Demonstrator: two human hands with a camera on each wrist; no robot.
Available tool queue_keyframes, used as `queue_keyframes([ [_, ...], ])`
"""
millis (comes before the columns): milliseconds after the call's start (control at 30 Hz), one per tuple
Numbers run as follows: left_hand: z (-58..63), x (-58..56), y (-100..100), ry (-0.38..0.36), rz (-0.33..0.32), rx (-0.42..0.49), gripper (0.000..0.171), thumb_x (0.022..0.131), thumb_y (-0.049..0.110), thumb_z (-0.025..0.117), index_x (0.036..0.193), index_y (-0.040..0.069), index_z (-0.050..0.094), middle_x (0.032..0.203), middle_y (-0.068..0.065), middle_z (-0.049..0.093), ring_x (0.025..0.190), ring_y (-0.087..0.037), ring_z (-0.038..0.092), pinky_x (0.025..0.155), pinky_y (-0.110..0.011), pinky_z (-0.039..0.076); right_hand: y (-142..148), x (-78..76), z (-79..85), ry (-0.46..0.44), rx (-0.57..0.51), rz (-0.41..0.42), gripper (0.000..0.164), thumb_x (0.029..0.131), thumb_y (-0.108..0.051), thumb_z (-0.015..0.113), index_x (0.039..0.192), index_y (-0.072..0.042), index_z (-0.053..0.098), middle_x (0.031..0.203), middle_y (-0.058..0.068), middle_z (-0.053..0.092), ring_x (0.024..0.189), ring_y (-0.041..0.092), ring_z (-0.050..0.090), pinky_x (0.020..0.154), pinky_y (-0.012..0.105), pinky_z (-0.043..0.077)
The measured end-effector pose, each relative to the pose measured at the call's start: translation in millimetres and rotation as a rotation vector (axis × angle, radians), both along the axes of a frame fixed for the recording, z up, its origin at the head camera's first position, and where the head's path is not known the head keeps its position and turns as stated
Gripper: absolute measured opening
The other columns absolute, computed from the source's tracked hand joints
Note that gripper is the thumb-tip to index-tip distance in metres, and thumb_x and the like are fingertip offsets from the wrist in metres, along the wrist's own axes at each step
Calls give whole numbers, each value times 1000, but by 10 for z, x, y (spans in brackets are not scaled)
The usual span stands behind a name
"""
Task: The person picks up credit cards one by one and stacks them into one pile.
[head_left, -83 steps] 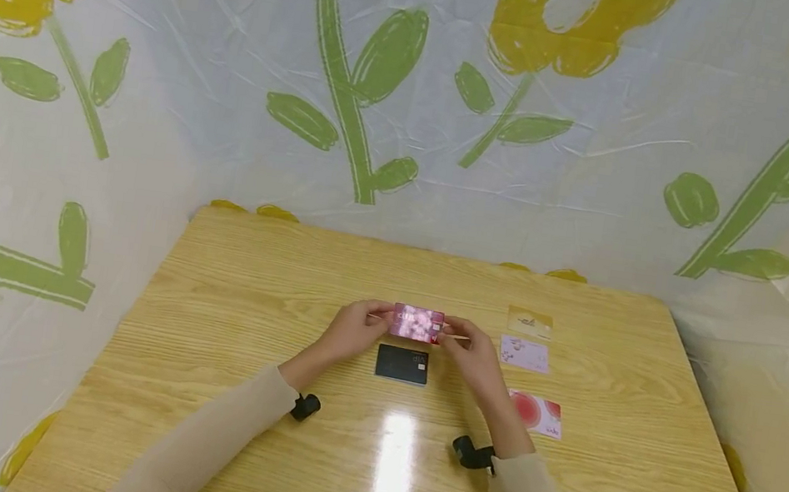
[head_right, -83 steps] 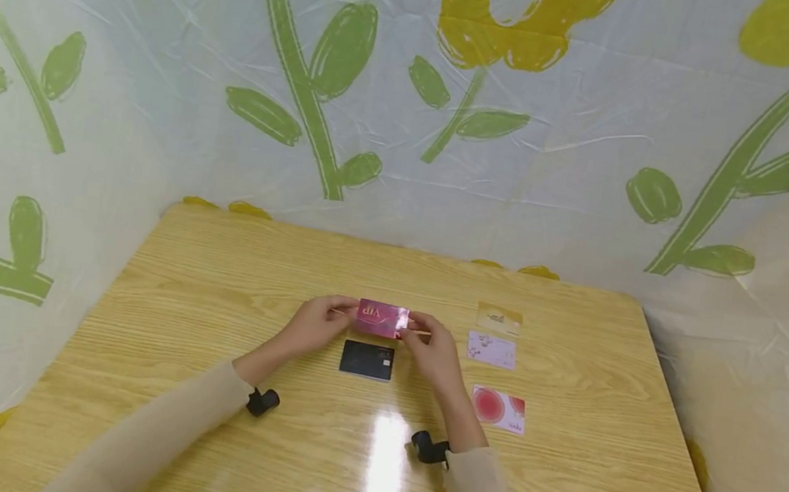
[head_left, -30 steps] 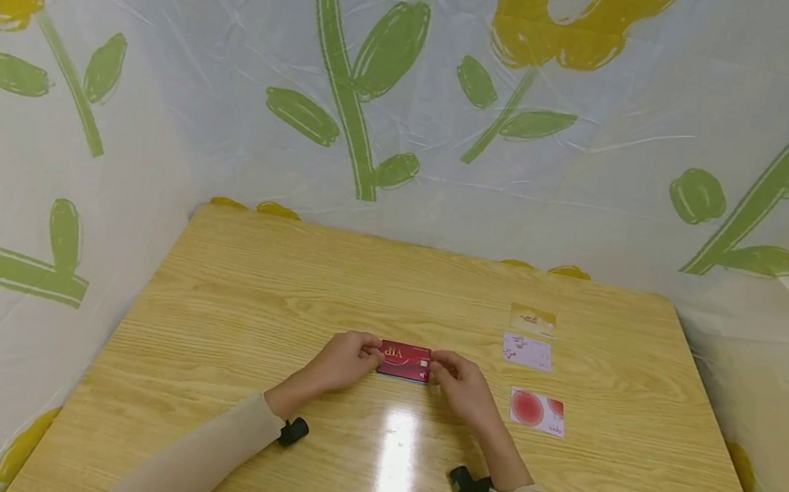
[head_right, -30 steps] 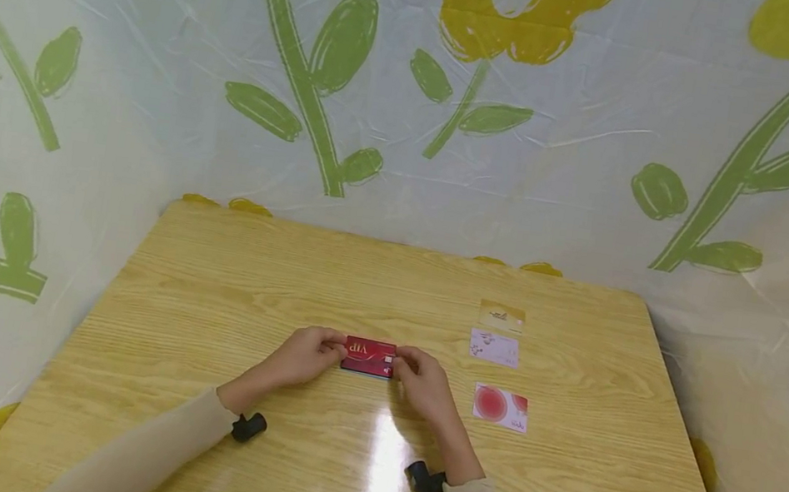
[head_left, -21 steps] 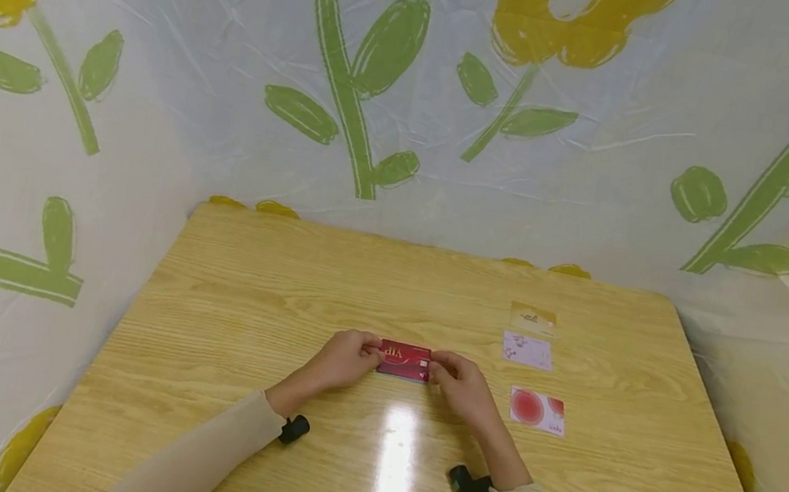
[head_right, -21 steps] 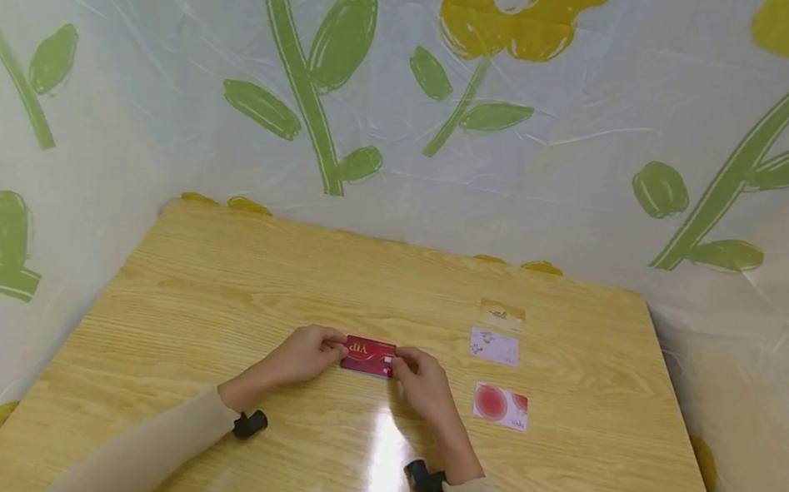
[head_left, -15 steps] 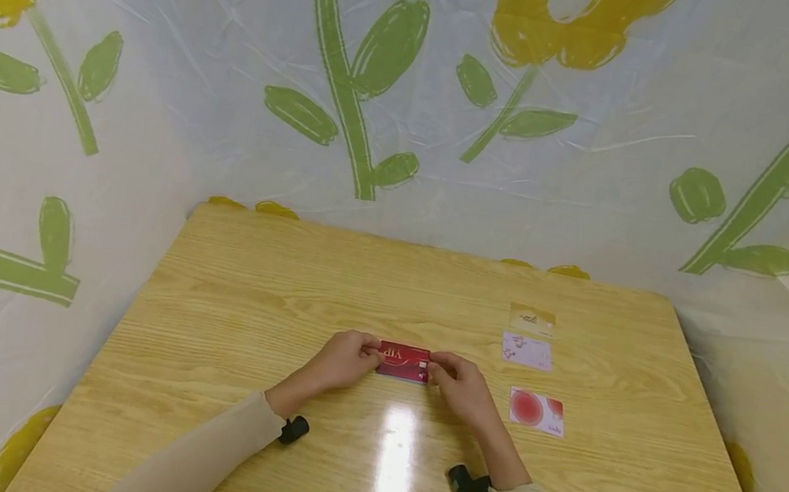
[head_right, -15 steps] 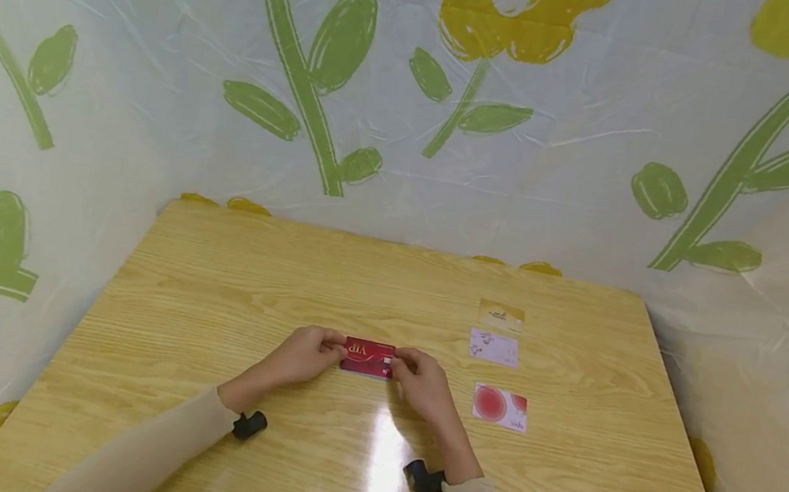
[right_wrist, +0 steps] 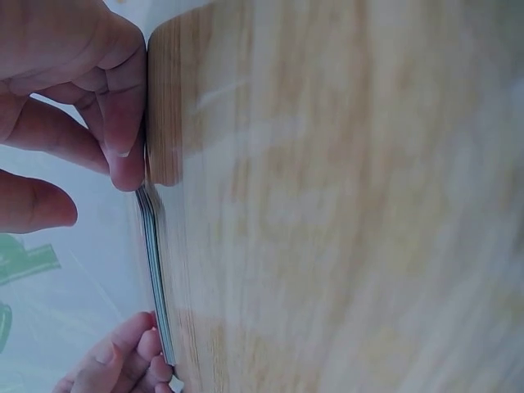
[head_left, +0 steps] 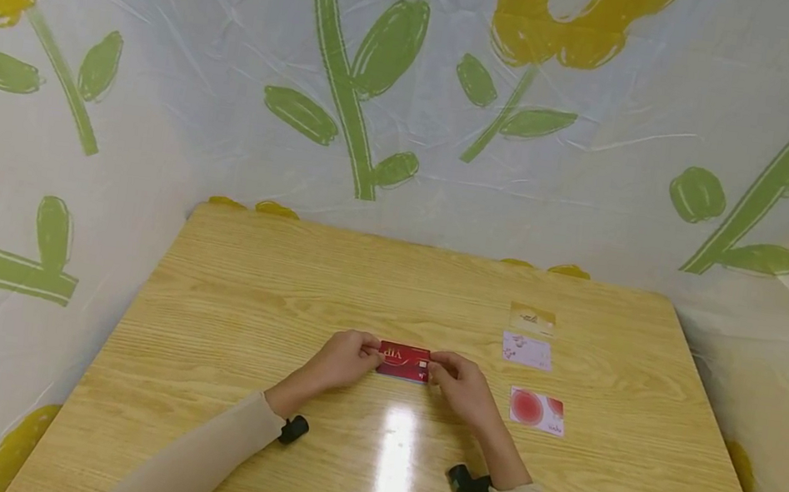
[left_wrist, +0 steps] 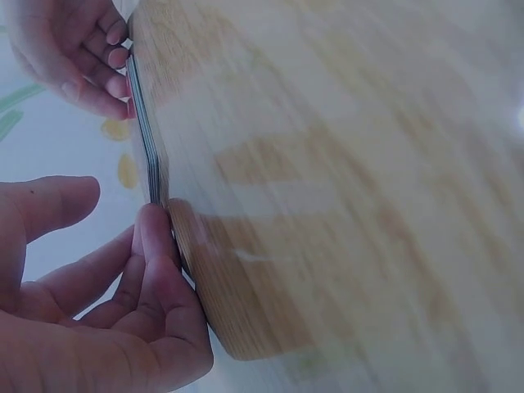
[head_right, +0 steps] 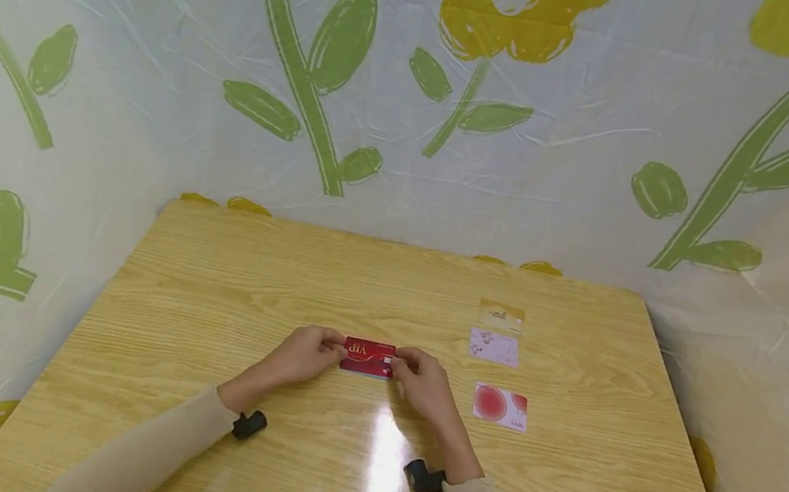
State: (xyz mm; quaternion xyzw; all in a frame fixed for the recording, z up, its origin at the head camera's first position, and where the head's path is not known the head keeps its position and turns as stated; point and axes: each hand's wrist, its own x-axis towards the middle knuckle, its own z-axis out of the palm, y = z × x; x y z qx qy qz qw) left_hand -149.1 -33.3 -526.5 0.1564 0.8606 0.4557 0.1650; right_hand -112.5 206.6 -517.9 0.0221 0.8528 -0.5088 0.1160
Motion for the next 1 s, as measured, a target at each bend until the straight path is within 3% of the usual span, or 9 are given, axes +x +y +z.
queue_keyframes([
  [333, -30, -8, -9, -3, -1, 2, 32, 99, 22, 64, 121, -1, 69, 104, -4, 70, 95, -16, 65, 80, -34, 54, 9, 0, -19, 8, -9, -5, 31, 101, -15, 60, 125, 4, 65, 104, 10, 69, 88, 24, 63, 68, 32, 49],
  [700, 30, -12, -32, -23, 11, 13, 31, 98, 22, 64, 120, 1, 69, 106, -4, 70, 97, -17, 66, 82, -35, 55, 26, -3, -6, 6, -41, 5, 28, 101, -13, 60, 124, 3, 64, 105, 12, 69, 89, 26, 63, 71, 34, 51],
  [1000, 152, -220, 96, 33, -21, 0, 34, 98, 26, 63, 122, 1, 67, 108, -4, 69, 100, -18, 65, 84, -33, 54, 127, -53, 60, 8, -99, -4, 31, 103, -14, 58, 126, 7, 61, 109, 20, 68, 92, 33, 66, 79, 41, 56],
])
